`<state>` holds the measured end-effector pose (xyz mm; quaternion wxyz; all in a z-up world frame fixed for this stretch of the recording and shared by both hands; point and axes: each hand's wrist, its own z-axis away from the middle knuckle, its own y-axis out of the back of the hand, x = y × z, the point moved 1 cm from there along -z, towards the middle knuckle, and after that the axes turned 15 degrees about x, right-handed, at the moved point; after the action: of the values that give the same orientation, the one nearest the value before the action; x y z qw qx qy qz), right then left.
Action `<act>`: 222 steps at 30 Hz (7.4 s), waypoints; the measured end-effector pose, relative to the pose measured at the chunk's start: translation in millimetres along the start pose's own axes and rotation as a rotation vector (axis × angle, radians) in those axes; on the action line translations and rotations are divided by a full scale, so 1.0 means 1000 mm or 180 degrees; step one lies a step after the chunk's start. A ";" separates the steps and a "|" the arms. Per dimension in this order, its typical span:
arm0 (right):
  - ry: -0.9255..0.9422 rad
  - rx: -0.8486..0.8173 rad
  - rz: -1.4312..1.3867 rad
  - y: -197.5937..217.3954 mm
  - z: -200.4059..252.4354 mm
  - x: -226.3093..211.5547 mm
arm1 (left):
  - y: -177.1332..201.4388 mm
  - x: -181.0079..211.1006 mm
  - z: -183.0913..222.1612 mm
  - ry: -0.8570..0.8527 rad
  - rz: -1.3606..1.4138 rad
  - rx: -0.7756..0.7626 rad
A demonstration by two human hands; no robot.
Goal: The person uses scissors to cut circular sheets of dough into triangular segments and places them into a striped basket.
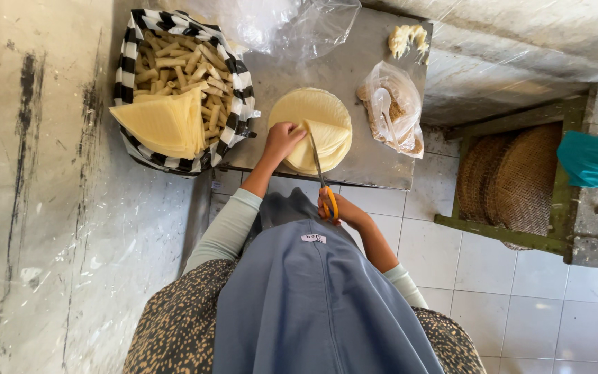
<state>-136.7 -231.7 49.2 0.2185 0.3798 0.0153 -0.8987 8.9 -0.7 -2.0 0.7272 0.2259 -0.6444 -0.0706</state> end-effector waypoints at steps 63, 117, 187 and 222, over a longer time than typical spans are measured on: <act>-0.0203 0.0100 0.0425 0.013 -0.027 -0.074 | -0.022 -0.066 -0.019 0.0584 0.1456 -0.0351; 0.0689 0.0280 -0.0175 0.015 0.025 -0.015 | 0.333 0.143 -0.019 -0.2117 -0.1015 0.0854; 0.0782 0.1362 -0.1183 0.055 0.024 0.018 | -0.036 0.067 -0.070 0.0123 -0.0814 -0.0665; -0.0116 -0.0225 0.0204 0.013 0.033 -0.029 | -0.045 -0.006 0.091 0.2494 0.3128 0.1317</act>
<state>-135.5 -238.6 94.3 0.2607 0.3557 0.0309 -0.8970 -71.2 -59.6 -20.0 0.7970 0.0497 -0.3606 0.4820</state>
